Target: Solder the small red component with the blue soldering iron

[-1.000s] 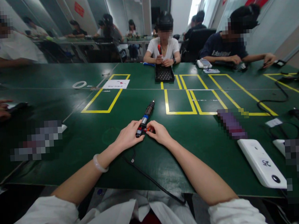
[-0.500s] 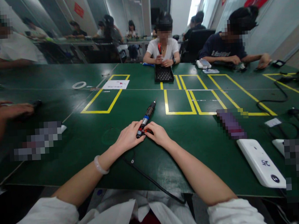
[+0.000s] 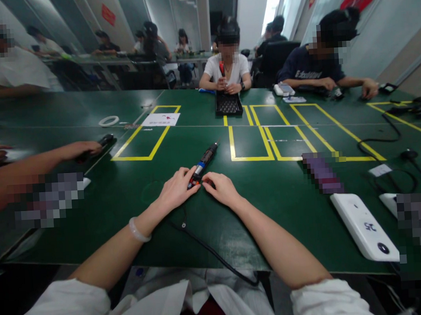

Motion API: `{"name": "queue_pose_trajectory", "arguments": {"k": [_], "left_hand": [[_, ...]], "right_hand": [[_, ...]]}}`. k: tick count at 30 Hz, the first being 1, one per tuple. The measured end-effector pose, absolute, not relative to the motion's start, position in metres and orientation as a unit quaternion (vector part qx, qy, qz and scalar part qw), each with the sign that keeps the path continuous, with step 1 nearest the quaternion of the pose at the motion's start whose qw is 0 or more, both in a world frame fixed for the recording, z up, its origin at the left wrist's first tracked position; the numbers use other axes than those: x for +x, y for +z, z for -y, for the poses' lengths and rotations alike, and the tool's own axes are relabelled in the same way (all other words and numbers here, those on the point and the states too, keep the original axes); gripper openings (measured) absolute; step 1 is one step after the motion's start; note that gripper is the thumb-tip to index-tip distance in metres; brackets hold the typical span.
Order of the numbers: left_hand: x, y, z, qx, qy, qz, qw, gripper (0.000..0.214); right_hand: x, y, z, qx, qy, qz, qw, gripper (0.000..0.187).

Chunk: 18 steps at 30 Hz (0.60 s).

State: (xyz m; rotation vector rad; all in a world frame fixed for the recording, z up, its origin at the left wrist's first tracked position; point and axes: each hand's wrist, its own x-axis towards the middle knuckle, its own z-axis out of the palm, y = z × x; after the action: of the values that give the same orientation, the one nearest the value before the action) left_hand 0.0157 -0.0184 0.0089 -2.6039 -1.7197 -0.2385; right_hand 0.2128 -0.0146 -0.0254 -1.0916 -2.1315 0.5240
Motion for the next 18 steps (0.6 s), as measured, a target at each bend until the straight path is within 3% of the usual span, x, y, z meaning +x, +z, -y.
{"name": "queue_pose_trajectory", "arguments": {"k": [18], "left_hand": [[-0.155,0.003,-0.053,-0.654,-0.039,0.752,-0.070,0.072]], "right_hand": [[0.216,-0.029,0.009,-0.425,0.184,0.832,0.307,0.009]]}}
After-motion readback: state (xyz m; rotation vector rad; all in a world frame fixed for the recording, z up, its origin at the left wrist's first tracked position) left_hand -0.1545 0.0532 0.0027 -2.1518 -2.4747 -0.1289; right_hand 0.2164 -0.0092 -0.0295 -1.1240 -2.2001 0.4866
